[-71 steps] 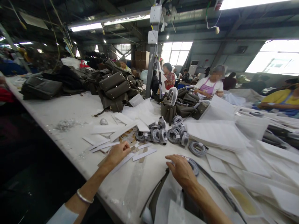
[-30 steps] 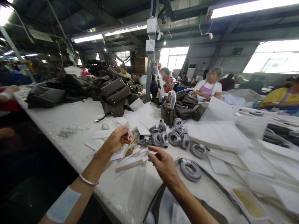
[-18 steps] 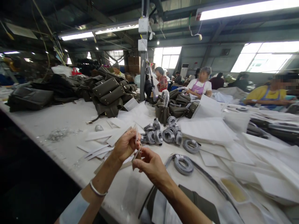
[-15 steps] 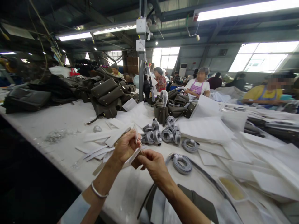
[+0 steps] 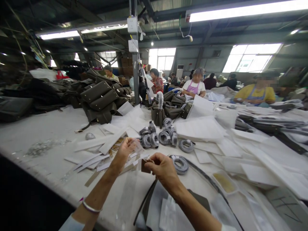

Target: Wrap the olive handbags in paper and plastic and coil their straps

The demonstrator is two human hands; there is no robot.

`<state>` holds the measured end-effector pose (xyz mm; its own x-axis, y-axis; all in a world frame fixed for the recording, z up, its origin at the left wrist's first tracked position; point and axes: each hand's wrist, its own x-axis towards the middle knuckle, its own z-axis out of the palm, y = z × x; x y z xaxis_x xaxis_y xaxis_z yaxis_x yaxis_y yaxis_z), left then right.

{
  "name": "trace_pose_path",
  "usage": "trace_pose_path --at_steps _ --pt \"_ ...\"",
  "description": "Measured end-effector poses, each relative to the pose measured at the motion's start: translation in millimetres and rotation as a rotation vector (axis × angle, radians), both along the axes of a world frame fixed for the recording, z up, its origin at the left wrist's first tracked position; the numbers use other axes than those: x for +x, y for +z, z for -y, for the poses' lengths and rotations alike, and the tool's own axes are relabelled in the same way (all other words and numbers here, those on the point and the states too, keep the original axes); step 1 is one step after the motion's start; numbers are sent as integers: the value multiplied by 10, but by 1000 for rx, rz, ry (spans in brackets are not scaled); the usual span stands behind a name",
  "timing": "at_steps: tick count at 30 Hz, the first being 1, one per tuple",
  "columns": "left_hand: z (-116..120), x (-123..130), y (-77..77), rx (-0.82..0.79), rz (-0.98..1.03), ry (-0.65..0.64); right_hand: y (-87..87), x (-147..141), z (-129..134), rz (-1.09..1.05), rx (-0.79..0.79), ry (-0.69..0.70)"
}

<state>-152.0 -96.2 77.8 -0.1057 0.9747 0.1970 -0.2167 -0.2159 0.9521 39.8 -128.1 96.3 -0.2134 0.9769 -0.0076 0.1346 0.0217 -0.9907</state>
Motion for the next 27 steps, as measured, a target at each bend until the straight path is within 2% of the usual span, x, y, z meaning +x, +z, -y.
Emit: trace_pose_path --at_steps 2,3,5,7,9,13,16,18,21,23,25,27 --pt "80 49 25 150 -313 85 6 34 11 52 -11 -9" --pt "135 84 55 229 -485 84 7 51 14 75 -12 -11" --pt "249 165 125 319 -733 -43 8 88 14 88 -27 -1" --pt "332 248 168 292 -820 -224 12 137 4 44 -83 40" --pt "369 313 157 204 -783 -339 19 210 -8 -11 -163 103" --pt "363 365 25 40 -586 -437 13 427 -14 39 -243 149" --pt "348 367 -51 -12 -512 -459 14 614 11 94 -262 155" --pt "342 364 -58 18 -556 -441 45 726 43 37 -300 190" --pt "355 369 0 87 -650 -432 137 827 107 -89 -330 244" --pt "390 404 79 109 -670 -452 203 831 148 -97 -329 282" --pt "445 484 171 114 -628 -523 258 792 181 -50 -310 301" --pt "505 601 248 116 -532 -646 297 745 204 -6 -281 294"
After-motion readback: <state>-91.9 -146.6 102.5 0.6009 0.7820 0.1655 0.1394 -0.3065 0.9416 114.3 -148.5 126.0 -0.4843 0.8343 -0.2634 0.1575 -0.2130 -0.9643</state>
